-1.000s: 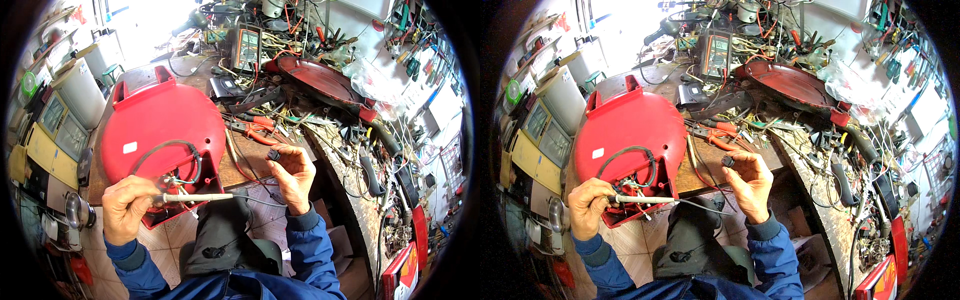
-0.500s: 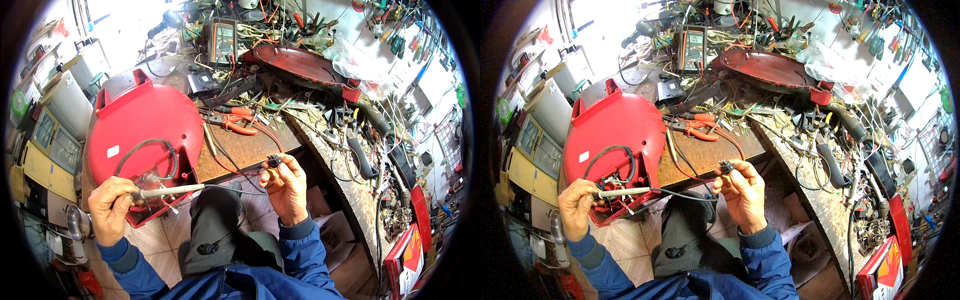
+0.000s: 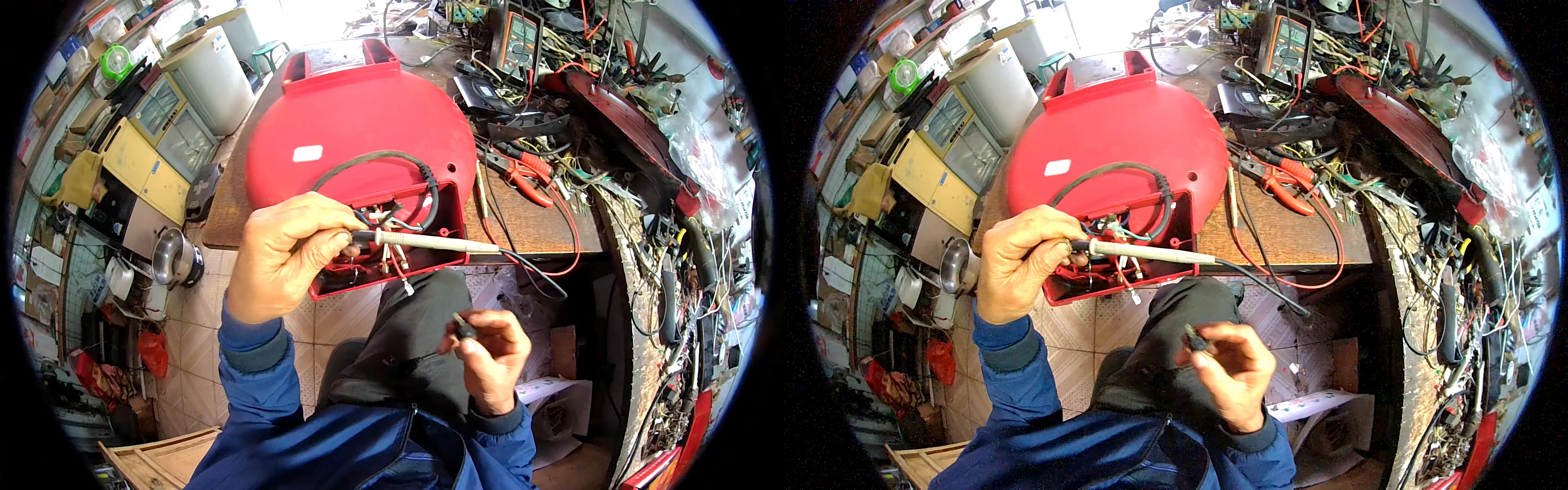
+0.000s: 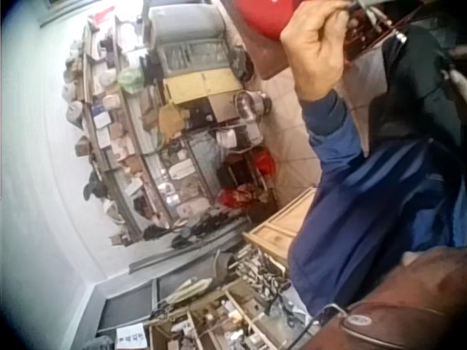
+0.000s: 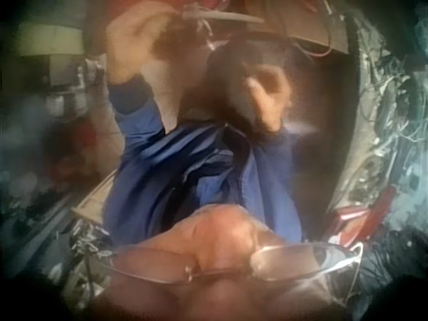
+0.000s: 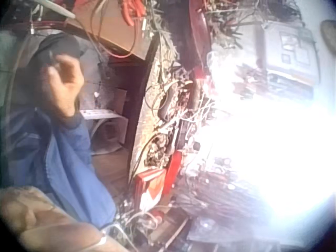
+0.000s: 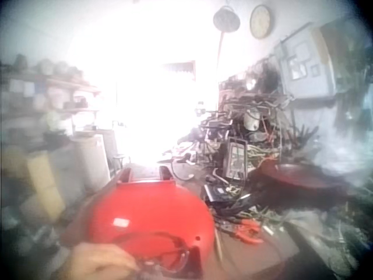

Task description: The person works on the internal wiring of a red electronic device, using a soldering iron to heat and manipulate connections. They carefully handle various colored wires and components within the open casing, occasionally adjusting the position of the device on the workbench.

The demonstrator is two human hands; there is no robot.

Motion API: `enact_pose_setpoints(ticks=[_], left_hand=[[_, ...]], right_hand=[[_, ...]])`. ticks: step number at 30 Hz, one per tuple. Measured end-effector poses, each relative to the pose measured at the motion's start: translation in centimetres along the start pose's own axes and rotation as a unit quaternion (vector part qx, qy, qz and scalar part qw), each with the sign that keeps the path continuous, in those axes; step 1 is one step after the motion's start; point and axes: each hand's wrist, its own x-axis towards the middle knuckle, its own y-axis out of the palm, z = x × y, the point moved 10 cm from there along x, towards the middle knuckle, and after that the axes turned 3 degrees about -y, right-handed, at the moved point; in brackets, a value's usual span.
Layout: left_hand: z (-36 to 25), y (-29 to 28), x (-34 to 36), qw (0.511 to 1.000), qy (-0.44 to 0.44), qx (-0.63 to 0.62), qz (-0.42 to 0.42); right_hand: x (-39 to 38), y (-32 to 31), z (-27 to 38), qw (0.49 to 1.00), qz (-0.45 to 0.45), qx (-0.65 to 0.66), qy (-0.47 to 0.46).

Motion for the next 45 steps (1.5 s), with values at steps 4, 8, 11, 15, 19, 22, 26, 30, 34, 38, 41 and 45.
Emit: enact_pose_setpoints(ticks=[4,8,11,15,19,22,26,30,34,38,41,45], left_hand=[[-0.8,0.3,0.1,0.999,0.031,0.015,0.016],[-1.5,0.7,0.1,0.998,0.036,0.042,0.025],[-1.4,1.0,0.1,0.997,0.041,0.068,0.020],[-1.8,1.8,0.1,0.995,0.053,0.082,0.031],[-1.7,2.2,0.1,0.993,0.057,0.096,0.043],[-1.9,2.2,0.1,0.991,0.057,0.108,0.047],[-1.8,1.8,0.2,0.994,0.056,0.090,0.035],[-1.5,1.8,0.1,0.995,0.049,0.075,0.033],[-1.5,1.8,0.1,0.995,0.049,0.077,0.036],[-1.5,1.6,0.1,0.995,0.046,0.081,0.034],[-1.6,1.6,0.1,0.996,0.053,0.074,0.026],[-1.5,1.5,0.0,0.996,0.049,0.075,0.022]], right_hand=[[2.2,2.2,-1.7,0.999,-0.003,0.051,0.001],[3.4,2.4,-2.0,0.999,-0.015,0.044,-0.006],[3.5,2.7,-1.9,0.999,-0.025,0.031,-0.008],[3.7,2.8,-2.2,0.999,-0.034,0.017,-0.013],[3.8,3.2,-2.0,0.998,-0.054,0.004,-0.027],[3.8,3.5,-1.6,0.997,-0.067,0.019,-0.042],[4.0,3.8,-1.3,0.997,-0.049,-0.009,-0.057],[3.9,3.7,-1.1,0.996,-0.045,-0.028,-0.071],[4.1,3.8,-1.0,0.993,-0.054,-0.039,-0.097],[4.3,3.5,-1.0,0.992,-0.043,-0.065,-0.102],[4.4,3.2,-0.9,0.991,-0.016,-0.077,-0.110],[4.8,3.0,-0.7,0.993,0.002,-0.077,-0.093]])
